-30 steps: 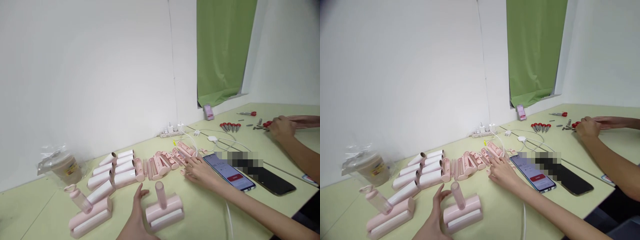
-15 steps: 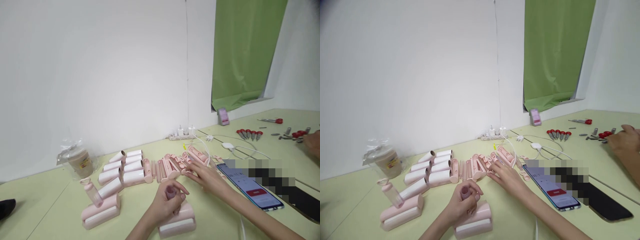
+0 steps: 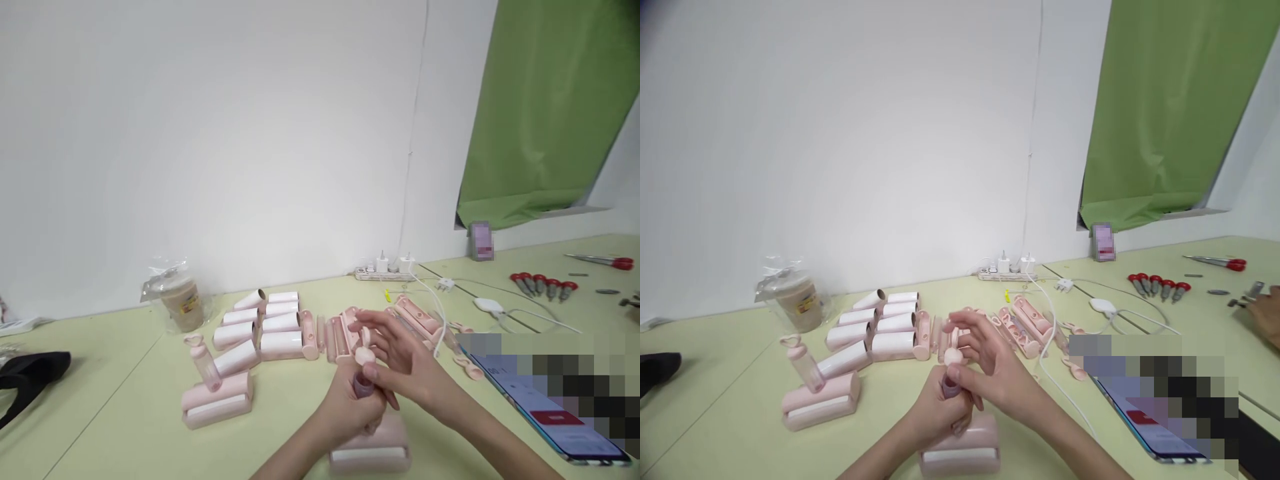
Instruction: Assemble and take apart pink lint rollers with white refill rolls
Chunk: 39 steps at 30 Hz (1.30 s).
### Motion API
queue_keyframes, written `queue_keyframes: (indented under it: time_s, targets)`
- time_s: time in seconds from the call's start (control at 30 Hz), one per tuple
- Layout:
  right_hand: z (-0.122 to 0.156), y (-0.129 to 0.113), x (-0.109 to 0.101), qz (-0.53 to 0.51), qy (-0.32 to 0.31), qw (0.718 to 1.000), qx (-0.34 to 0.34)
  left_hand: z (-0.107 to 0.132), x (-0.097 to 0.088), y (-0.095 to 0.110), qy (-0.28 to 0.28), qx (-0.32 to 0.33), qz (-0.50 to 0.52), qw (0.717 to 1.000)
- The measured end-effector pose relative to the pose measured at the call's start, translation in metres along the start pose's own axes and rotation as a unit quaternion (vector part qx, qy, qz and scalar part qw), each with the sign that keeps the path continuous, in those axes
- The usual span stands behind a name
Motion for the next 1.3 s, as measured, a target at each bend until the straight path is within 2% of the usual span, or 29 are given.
queue_keyframes:
  time_s: [0.07,0.2,0.27,0.37,0.53,0.63,0.7,0.87,0.93,1.0,1.07,1.17,1.23,1.3]
  targets:
    - [0.003,0.005,0.005,0.059,-0.015,0.998,0.015,0.0,0.0,-0.001,-0.004,-0.004,-0.005,1.0]
    - [0.01,0.011,0.003,0.128,0.007,0.99,0.056,0.001,-0.001,-0.002,-0.004,-0.002,0.001,1.0]
    - [0.012,0.008,0.005,0.154,-0.003,0.987,0.048,0.002,-0.001,-0.001,-0.006,-0.006,0.0,1.0]
    - [0.012,0.006,0.008,0.17,-0.034,0.984,0.029,0.002,0.0,0.001,-0.006,-0.01,-0.007,1.0]
    - [0.012,0.006,0.004,0.171,0.0,0.985,0.032,0.003,0.004,0.011,0.008,0.004,-0.014,1.0]
    - [0.011,0.001,0.008,0.187,-0.002,0.982,0.024,0.003,0.005,0.016,0.01,0.019,-0.023,1.0]
    - [0.009,-0.001,0.012,0.195,-0.011,0.98,0.021,0.004,0.005,0.017,-0.007,0.031,-0.022,0.999]
    - [0.005,0.0,0.01,0.187,0.025,0.982,0.029,0.005,0.008,0.012,-0.119,0.054,0.062,0.99]
    - [0.003,0.001,0.012,0.175,0.026,0.984,0.027,0.004,0.006,0.009,-0.101,0.062,0.083,0.99]
    - [0.003,0.002,0.017,0.165,0.025,0.986,0.015,0.003,0.003,0.007,-0.04,0.071,0.097,0.992]
    - [0.004,0.004,0.021,0.154,0.038,0.987,-0.007,0.005,0.001,0.002,0.025,0.051,0.11,0.992]
    - [0.008,0.006,0.026,0.144,0.09,0.983,-0.07,0.011,0.0,-0.001,0.099,0.02,0.12,0.988]
    - [0.013,0.006,0.028,0.148,0.135,0.973,-0.113,0.016,-0.004,0.004,0.132,0.041,0.124,0.983]
    - [0.016,0.007,0.028,0.153,0.154,0.966,-0.138,0.019,-0.009,0.004,0.151,0.064,0.131,0.978]
Point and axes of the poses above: each hand's wrist, its own z-axis away from the middle knuckle, its own x-axis out of the palm, y = z × x, the point moved 8 cm from there along -z, towards the middle knuckle, and after that the axes turned 13 degrees about -y, right-handed, at the moved point
